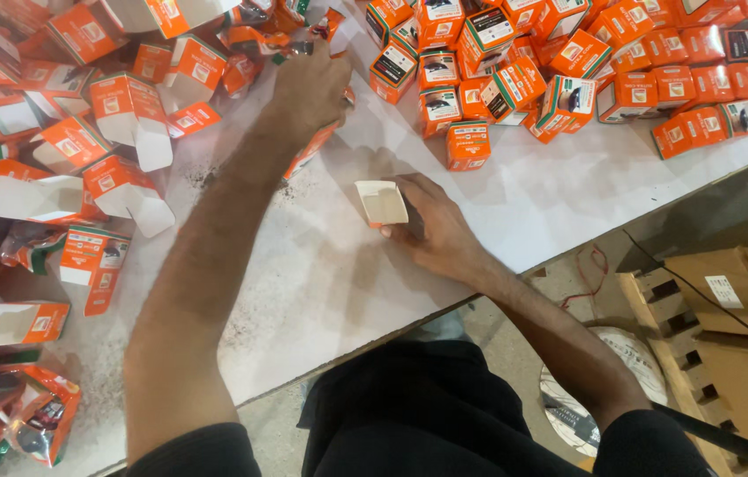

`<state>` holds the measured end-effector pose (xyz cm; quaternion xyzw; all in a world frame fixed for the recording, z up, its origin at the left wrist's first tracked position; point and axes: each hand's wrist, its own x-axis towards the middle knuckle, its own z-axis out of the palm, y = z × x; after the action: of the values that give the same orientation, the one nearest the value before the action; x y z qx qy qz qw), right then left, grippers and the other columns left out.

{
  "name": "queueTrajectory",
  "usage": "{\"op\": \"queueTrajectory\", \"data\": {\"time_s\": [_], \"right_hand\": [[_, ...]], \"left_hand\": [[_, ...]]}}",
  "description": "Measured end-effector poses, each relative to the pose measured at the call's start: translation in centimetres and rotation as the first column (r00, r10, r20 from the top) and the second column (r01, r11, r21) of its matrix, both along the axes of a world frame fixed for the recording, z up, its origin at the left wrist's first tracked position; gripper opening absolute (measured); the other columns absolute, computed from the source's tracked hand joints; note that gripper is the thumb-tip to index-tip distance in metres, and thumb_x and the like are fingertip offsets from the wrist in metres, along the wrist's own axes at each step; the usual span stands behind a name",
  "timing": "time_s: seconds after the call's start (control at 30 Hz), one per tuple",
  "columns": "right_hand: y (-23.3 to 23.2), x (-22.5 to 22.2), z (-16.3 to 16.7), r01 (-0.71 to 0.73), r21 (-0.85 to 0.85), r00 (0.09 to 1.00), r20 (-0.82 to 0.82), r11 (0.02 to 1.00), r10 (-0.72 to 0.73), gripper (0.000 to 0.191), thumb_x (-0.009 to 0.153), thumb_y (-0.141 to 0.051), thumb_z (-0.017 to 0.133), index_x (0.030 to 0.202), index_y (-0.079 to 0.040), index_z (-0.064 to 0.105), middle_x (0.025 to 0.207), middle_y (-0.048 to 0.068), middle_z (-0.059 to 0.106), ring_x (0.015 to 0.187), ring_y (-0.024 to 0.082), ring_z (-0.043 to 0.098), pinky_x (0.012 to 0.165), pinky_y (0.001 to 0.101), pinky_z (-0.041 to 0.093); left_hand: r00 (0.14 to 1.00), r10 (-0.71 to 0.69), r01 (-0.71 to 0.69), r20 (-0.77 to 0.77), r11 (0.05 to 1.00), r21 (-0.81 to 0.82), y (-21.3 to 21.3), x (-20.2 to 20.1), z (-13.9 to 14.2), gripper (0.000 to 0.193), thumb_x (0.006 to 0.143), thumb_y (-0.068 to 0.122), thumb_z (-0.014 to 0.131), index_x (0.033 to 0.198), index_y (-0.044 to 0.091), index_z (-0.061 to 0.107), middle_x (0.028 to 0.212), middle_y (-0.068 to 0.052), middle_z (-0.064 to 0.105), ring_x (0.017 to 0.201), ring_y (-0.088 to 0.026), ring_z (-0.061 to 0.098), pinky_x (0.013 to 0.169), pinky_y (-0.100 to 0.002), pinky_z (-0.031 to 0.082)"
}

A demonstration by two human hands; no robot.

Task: The person picks up plastic-wrapped products and small orange boxes from a large pile on the table, opens a box, places a wrapped product inside, folds the flaps closed, and sets the packed box back onto the pile, repeating this cycle throughout the episode.

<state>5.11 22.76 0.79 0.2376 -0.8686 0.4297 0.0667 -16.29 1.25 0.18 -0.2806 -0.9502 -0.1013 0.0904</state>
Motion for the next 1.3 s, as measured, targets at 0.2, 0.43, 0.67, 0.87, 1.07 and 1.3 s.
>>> {"op": "queueTrajectory", "data": {"time_s": [0.2,0.43,0.67,0.87,1.07,1.3], "right_hand": [[0.4,0.4,0.1,0.09,-0.039,0.994,-0.05,0.995,-0.092,0.064,0.069,-0.027,0.094,0.12,-0.002,0.064,0.12,0.016,0.069,0.113,0.037,0.065,0.097,0.0429,0.052],[-1.0,0.0,0.1,-0.004,0.006,1.0,-0.013,1.0,0.004,0.059,0.067,-0.026,0.094,0.118,-0.007,0.07,0.112,0.011,0.074,0.11,0.033,0.067,0.096,0.0448,0.05],[-2.1,0.7,0.4,-0.008,0.023,1.0,-0.023,1.0,0.008,0.058,0.067,-0.017,0.09,0.118,-0.006,0.065,0.114,0.013,0.07,0.112,0.037,0.064,0.097,0.0462,0.049],[-2.2,0.8,0.1,-0.052,-0.038,0.998,-0.05,0.998,0.05,0.07,0.069,-0.017,0.091,0.13,-0.005,0.058,0.122,0.017,0.066,0.116,0.041,0.061,0.099,0.0487,0.046],[-2.1,1.4,-1.0,-0.025,-0.046,0.999,-0.033,0.999,0.023,0.077,0.074,-0.018,0.09,0.138,-0.003,0.05,0.129,0.018,0.065,0.122,0.041,0.06,0.101,0.0467,0.051],[-2.2,2.0,-1.2,-0.024,-0.06,0.998,-0.051,0.998,0.021,0.063,0.086,-0.021,0.086,0.135,-0.007,0.049,0.129,0.013,0.067,0.119,0.038,0.066,0.097,0.0454,0.055]], "left_hand": [[0.97,-0.021,0.162,-0.243,0.8,0.577,-3.2,6.1,8.0,0.026,0.095,-0.009,0.068,0.117,0.002,0.06,0.115,-0.017,0.06,0.094,-0.033,0.064,0.076,-0.039,0.052],[0.803,-0.269,0.526,-0.532,0.739,0.42,-1.8,21.8,6.7,0.038,0.084,-0.01,0.081,0.107,-0.002,0.051,0.132,-0.028,0.059,0.108,-0.043,0.069,0.091,-0.047,0.06],[0.931,-0.19,0.274,-0.311,0.927,0.254,-2.8,23.1,2.0,0.045,0.09,0.021,0.076,0.13,0.001,0.069,0.124,-0.018,0.063,0.128,-0.038,0.05,0.111,-0.069,0.031],[0.971,-0.085,0.177,-0.222,0.883,0.435,-1.5,22.8,2.2,0.023,0.094,0.019,0.067,0.112,0.006,0.074,0.159,-0.029,0.033,0.146,-0.055,0.027,0.118,-0.073,0.017],[0.982,0.04,0.052,-0.183,0.881,0.471,0.4,22.9,2.4,0.012,0.089,0.011,0.072,0.096,0.002,0.071,0.159,-0.024,0.032,0.132,-0.046,0.048,0.111,-0.055,0.043],[0.86,-0.039,-0.45,0.508,0.41,0.793,0.2,22.5,0.8,0.01,0.094,0.006,0.067,0.103,0.001,0.066,0.083,-0.003,0.067,0.064,-0.004,0.052,0.054,-0.022,0.042]]}}
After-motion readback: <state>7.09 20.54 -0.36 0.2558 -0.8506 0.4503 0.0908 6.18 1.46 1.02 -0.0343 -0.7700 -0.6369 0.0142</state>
